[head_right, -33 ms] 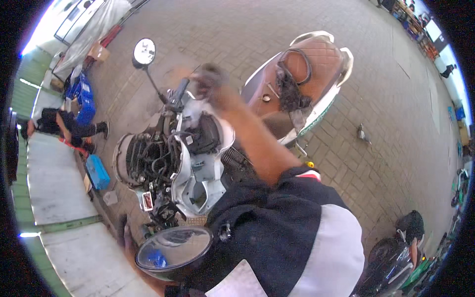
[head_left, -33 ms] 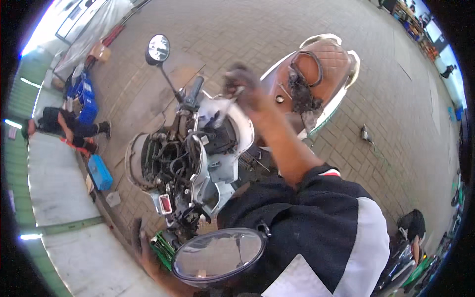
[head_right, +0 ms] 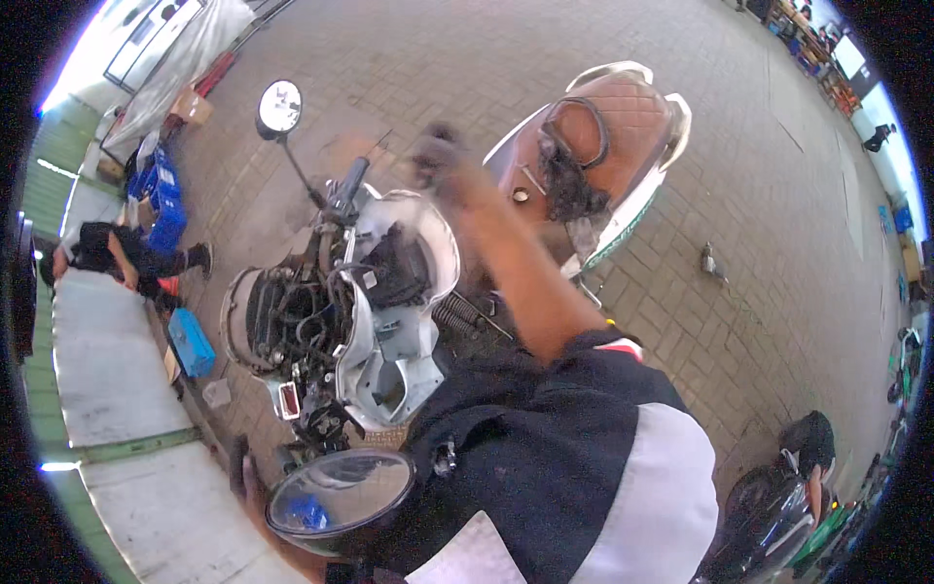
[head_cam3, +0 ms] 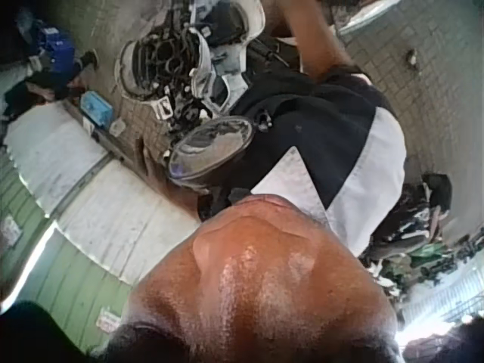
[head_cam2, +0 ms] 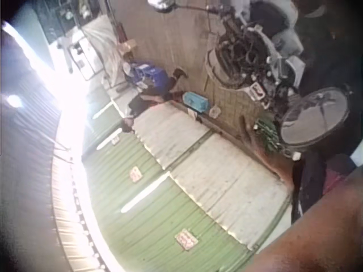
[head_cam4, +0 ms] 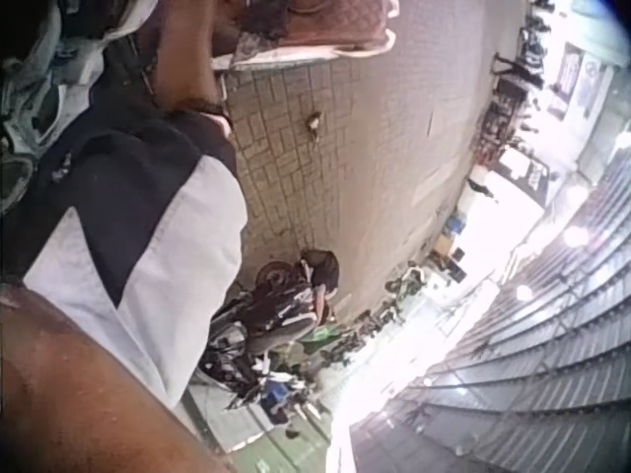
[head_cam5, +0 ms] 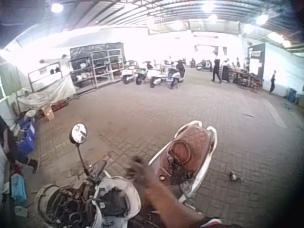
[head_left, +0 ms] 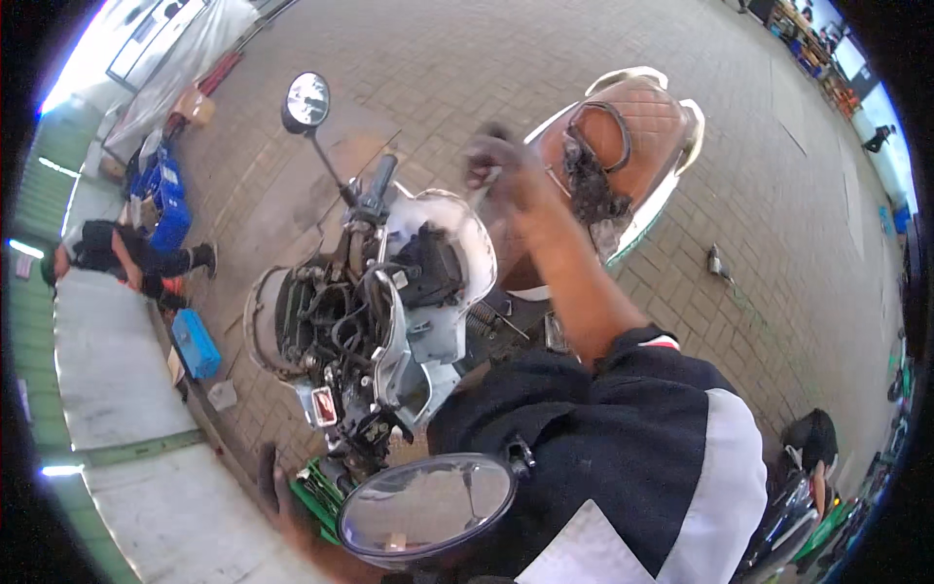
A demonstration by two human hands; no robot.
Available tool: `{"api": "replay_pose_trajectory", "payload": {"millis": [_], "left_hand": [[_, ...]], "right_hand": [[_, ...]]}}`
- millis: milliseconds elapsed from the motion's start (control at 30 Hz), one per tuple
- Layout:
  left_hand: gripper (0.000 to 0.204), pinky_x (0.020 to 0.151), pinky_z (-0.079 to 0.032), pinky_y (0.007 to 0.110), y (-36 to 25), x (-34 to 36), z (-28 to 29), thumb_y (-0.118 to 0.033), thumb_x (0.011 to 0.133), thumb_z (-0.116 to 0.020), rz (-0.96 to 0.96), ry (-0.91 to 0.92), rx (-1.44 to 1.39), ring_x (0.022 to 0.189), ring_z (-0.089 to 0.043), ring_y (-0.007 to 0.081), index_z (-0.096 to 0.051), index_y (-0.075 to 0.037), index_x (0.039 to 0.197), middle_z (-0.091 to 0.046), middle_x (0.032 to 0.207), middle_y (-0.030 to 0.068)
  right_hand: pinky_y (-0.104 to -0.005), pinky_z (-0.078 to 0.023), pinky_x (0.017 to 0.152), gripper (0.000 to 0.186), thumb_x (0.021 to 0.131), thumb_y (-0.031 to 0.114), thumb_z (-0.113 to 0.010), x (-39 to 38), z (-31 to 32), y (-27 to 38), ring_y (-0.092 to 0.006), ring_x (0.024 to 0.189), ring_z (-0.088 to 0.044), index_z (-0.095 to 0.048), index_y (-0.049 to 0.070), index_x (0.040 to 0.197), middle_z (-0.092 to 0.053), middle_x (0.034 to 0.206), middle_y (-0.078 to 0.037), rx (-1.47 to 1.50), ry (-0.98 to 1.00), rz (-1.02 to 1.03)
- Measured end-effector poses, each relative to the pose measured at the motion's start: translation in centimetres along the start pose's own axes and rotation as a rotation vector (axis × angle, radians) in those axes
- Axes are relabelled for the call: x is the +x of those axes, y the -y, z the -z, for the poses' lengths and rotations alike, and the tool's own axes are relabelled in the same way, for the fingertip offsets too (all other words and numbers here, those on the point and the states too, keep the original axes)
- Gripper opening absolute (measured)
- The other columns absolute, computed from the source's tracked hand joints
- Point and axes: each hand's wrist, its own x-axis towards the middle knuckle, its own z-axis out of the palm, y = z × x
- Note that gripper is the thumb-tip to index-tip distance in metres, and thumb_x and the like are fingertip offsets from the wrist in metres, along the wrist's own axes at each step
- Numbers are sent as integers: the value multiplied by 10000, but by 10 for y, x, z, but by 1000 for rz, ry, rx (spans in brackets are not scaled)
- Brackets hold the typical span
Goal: The person pours fluid from a yellow bottle into a reservoir on the handlebars, secures a small rectangular component, and uses a screwdriver to tighten a screw on the scooter's front assembly.
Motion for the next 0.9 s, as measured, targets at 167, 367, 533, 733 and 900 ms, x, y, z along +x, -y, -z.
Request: {"api": "replay_pose_trajectory", "payload": {"millis": [167, 367, 533, 733, 900], "left_hand": [[468, 1046, -420, 404, 106, -22, 36, -208, 969, -527, 316, -265, -452, 1287, -493, 260, -502, 46, 1361, -534, 1370, 157], [464, 1017, -439, 391, 170, -30, -12, -201, 966, -538, 512, -298, -408, 1268, -506, 253, -502, 43, 1359, -543, 1356, 154], [461, 993, -454, 381, 215, -31, -46, -195, 963, -547, 645, -236, -402, 1253, -517, 248, -502, 40, 1358, -551, 1345, 151], [458, 965, -473, 368, 237, -89, -24, -187, 960, -557, 746, -343, -370, 1234, -531, 241, -502, 37, 1356, -560, 1331, 147], [456, 941, -488, 358, 280, -136, 9, -181, 958, -566, 784, -369, -441, 1219, -542, 236, -502, 35, 1354, -567, 1319, 145]], "right_hand": [[-387, -497, 615, 60, 879, 60, -560, 39, 204, 59, -228, 686, -543, -566, 54, 939, -526, 790, -72, -48, -559, -43], [-392, -550, 819, 388, 879, 122, -532, 101, 443, 145, -247, 1017, -665, -602, 9, 1244, -675, 1149, -155, -1317, -911, 156], [-400, -541, 846, 415, 895, 231, -580, 152, 470, 182, -232, 1097, -654, -636, 38, 1259, -684, 1188, -122, 235, -1019, 599], [-388, -498, 933, 443, 961, 291, -518, 145, 393, 147, -250, 1047, -625, -578, -11, 1279, -650, 1202, -127, -286, -1214, 297], [-403, -505, 900, 439, 930, 282, -580, 119, 447, 121, -259, 990, -612, -584, 4, 1270, -646, 1179, -123, -856, -893, 298]]}}
